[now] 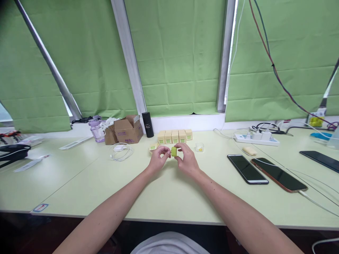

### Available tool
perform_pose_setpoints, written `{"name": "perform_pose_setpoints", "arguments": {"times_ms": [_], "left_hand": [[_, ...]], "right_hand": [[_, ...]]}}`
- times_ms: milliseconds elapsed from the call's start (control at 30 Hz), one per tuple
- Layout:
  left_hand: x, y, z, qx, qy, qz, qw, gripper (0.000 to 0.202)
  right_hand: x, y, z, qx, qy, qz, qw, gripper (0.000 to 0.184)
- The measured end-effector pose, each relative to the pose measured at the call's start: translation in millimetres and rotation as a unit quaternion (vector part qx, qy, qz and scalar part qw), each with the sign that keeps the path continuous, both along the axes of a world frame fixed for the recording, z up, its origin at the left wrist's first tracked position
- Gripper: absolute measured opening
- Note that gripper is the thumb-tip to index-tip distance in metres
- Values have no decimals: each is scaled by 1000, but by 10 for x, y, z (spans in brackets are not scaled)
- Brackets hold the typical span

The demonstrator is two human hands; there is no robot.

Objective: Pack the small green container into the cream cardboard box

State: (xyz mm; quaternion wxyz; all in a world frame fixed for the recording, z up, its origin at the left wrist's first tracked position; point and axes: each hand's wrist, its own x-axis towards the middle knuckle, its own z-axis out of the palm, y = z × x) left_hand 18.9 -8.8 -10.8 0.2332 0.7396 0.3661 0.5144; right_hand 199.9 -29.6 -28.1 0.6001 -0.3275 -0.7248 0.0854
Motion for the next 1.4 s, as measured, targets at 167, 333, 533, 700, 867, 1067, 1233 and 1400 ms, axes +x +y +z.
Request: {"name": "perform_pose_setpoints", "arguments": {"times_ms": [167,333,533,700,867,1067,1233,1400], "left_hand": [[0,1,-1,3,-1,1,1000,15],[1,-14,10,2,-1,-1,1000,16],[-5,-10,9,0,-2,-6,1000,16],[-4,-13,9,1,-3,-5,1000,17],[-3,-26,20,3,-4,-4,1000,16],[-9,-17,14,-3,-10,-7,1000,16],[-13,-10,6,2,-17,-6,1000,14],[-18,-13,10,-1,-16,-4,1000,15]], "right_hand": [[-2,-1,2,-1,0,1,1000,44],[-5,-4,7,-1,3,0,1000,44],[-1,-7,11,-12,5,1,1000,44],[-1,-13,12,-11,8,2,1000,43],[-3,-15,12,-9,8,3,1000,44],[2,-6,6,-11,9,6,1000,44],[5,-4,6,-9,7,6,1000,45],[5,-9,14,-10,10,5,1000,44]]}}
